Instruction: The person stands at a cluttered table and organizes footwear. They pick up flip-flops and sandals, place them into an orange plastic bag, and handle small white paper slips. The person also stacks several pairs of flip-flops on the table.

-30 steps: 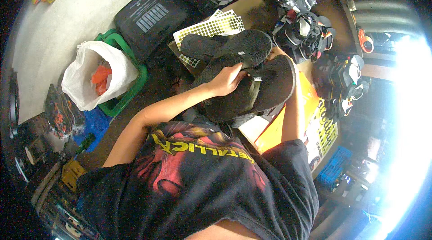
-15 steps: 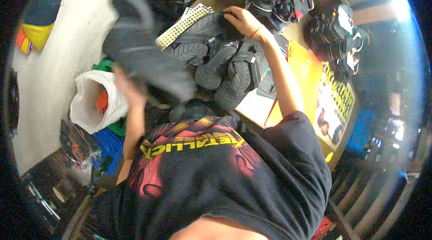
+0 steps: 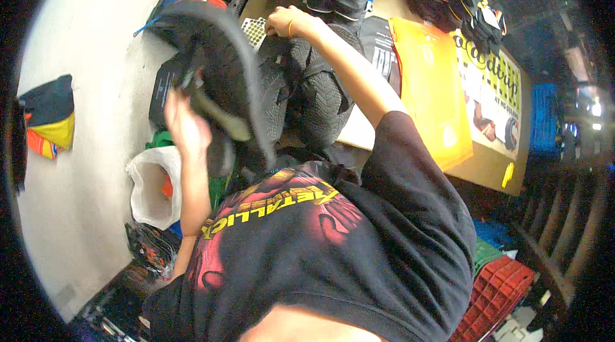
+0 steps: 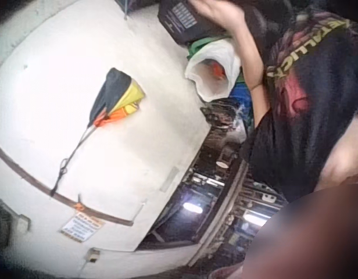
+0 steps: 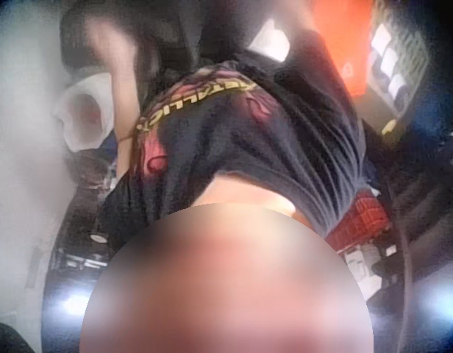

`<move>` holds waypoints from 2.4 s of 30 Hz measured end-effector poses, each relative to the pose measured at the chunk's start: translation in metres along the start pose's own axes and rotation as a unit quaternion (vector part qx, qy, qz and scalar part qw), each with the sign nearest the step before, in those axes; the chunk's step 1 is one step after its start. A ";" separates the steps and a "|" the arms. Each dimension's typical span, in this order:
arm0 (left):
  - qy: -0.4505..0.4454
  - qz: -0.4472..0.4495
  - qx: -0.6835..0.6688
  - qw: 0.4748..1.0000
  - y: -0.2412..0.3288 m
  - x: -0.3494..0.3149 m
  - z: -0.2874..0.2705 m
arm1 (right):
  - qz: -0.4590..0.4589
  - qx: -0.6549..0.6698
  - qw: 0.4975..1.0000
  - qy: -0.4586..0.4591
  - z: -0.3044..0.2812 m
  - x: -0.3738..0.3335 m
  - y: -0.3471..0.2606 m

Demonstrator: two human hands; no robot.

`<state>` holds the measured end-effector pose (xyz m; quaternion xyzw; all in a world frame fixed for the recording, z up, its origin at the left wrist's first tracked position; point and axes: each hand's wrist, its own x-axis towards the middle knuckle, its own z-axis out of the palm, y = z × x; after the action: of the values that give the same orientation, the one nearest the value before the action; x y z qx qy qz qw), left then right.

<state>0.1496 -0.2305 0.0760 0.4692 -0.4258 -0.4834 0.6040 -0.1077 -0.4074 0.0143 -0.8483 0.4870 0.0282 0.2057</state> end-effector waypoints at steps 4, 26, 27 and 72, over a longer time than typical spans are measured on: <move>-0.064 -0.011 0.025 0.998 -0.050 0.024 0.074 | -0.009 0.170 0.961 0.218 -0.001 -0.063 0.004; -0.298 -0.204 0.100 0.927 -0.113 0.055 0.046 | 0.394 0.321 0.705 0.495 0.125 -0.204 -0.100; -0.332 -0.203 0.044 0.920 -0.114 0.056 0.045 | 0.393 0.299 0.699 0.518 0.120 -0.206 -0.102; -0.345 -0.351 -0.086 0.866 -0.173 0.102 0.056 | 0.439 0.488 0.675 0.337 0.116 -0.200 -0.138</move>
<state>0.0804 -0.3553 -0.0758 0.3367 -0.3712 -0.8293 0.2473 -0.0795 -0.1400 0.0022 -0.2674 0.7844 -0.4145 0.3761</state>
